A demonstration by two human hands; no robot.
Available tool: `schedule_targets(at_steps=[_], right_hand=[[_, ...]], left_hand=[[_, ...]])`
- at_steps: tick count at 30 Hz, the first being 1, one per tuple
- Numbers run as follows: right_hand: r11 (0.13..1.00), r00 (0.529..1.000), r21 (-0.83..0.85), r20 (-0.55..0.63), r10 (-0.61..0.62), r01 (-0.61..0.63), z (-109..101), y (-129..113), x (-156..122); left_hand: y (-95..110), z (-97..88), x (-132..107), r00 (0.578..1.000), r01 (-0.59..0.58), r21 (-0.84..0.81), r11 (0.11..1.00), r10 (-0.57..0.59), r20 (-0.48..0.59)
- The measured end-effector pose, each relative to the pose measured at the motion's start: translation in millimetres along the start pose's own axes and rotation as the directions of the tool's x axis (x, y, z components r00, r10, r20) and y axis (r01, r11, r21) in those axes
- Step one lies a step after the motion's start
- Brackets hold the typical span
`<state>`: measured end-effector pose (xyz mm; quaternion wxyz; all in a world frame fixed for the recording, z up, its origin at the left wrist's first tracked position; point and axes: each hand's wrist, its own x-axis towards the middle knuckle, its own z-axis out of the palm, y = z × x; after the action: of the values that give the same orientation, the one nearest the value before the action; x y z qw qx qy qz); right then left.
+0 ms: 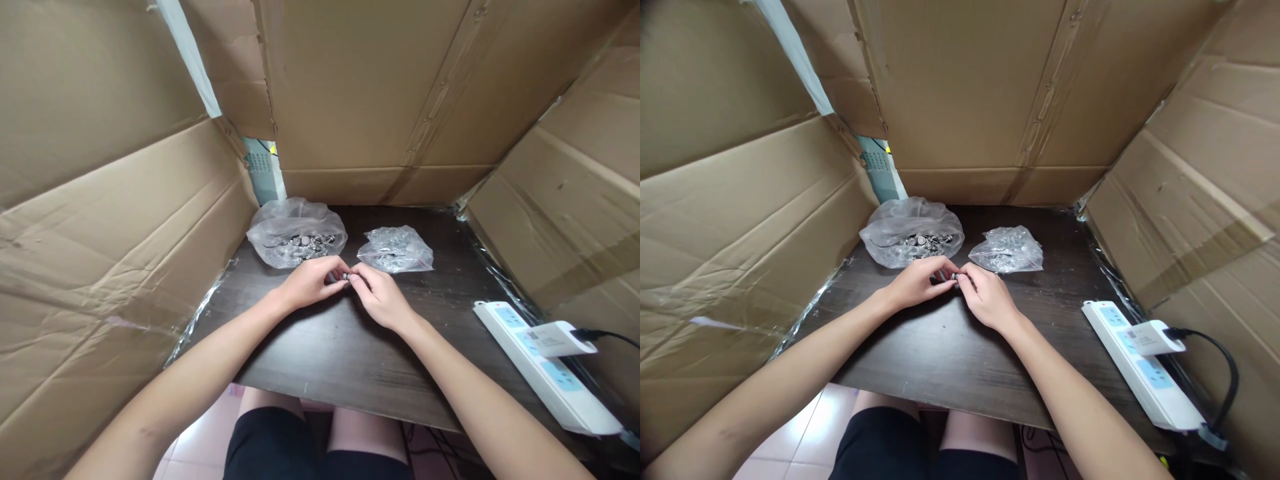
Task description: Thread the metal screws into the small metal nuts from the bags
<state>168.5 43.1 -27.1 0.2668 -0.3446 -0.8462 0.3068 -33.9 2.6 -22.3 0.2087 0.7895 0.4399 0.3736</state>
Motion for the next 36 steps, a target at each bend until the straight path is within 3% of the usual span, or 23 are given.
schedule_targets(at_steps=[36], right_hand=[[1.0,1.0,-0.015,0.018,-0.02,0.02,0.0,-1.9,-0.5]], left_hand=[[0.1,0.2,-1.1,1.0,0.007,0.021,1.0,-0.008,0.011]])
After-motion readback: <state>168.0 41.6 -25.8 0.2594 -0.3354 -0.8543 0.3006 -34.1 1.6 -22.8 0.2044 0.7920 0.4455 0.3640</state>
